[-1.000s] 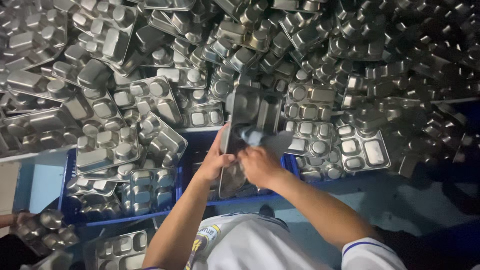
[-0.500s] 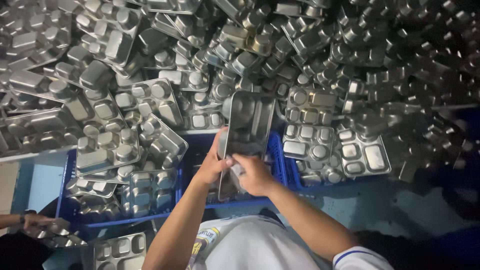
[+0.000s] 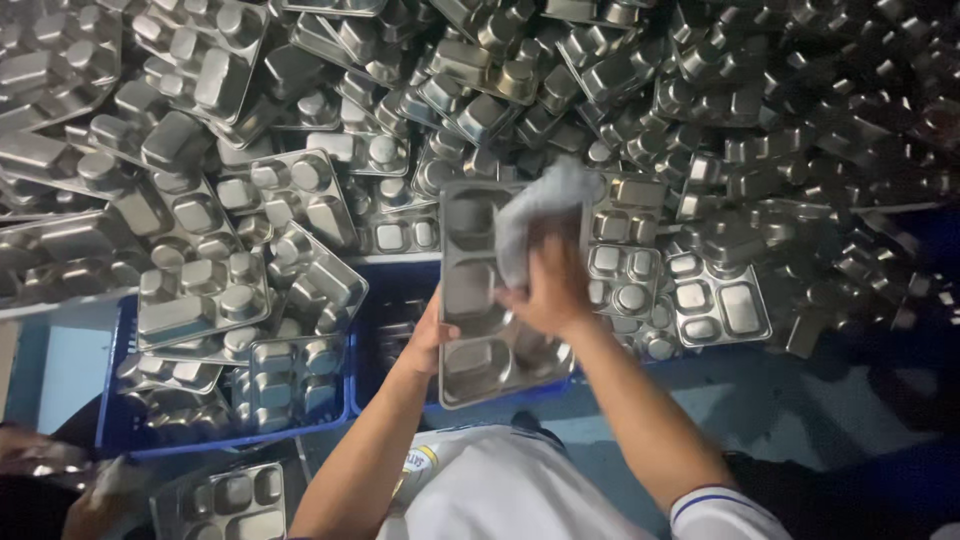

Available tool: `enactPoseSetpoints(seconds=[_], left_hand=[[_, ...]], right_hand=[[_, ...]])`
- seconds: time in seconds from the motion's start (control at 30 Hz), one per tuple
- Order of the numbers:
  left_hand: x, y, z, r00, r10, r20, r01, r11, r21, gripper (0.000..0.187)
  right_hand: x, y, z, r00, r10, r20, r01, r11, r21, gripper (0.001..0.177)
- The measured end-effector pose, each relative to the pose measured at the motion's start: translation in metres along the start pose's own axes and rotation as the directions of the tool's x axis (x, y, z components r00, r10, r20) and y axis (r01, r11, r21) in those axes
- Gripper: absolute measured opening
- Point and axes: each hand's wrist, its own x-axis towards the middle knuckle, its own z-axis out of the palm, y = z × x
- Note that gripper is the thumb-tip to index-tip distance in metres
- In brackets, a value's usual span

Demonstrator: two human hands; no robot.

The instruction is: The person repeatedly picks up stainless steel compartment trays from a large pile, wipes each tray with a white cloth, and places the cleaned trays into a blue plastic crate. The process is continuous and repetitive throughout the clip.

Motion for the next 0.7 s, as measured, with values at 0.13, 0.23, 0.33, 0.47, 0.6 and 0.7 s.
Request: enactPoseSetpoints(seconds=[0.13, 0.23, 0.33, 0.47, 0.6, 0.7], left_hand=[[0.005, 0.009, -0.006, 0.998, 0.002, -0.066, -0.008, 0.996, -0.093, 0.111], [0.0, 0.013, -0.007, 0.968, -0.036, -0.248, -0.02, 0.976, -0.219, 0.106], [0.002, 0.013, -0.006, 0.968, 0.025, -0.248, -0.058, 0.99, -0.125, 0.109], [0.008, 0.002, -0.015, 0.98, 0.038, -0.194, -0.039, 0.999, -0.003, 0.11], [0.001, -0.008, -0.046, 0.93, 0.082, -0.359, -0.114, 0.991, -0.069, 0.102], [-0.011, -0.014, -0.06, 0.835, -0.127, -0.535, -0.068, 0.942, -0.329, 0.091]], right_hand=[[-0.009, -0.011, 0.014, 0.965, -0.131, -0.225, 0.189, 0.947, 0.259, 0.051], [-0.032, -0.011, 0.012, 0.992, -0.087, -0.094, 0.116, 0.922, 0.37, 0.046], [-0.046, -0.023, 0.024, 0.958, -0.269, -0.101, 0.282, 0.947, 0.153, 0.053], [-0.04, -0.023, 0.048, 0.861, 0.068, 0.504, -0.193, 0.961, 0.199, 0.044], [-0.042, 0.013, 0.021, 0.679, -0.23, 0.698, -0.614, 0.344, 0.711, 0.052], [-0.046, 0.019, -0.02, 0.841, -0.076, 0.536, -0.435, 0.495, 0.752, 0.048]])
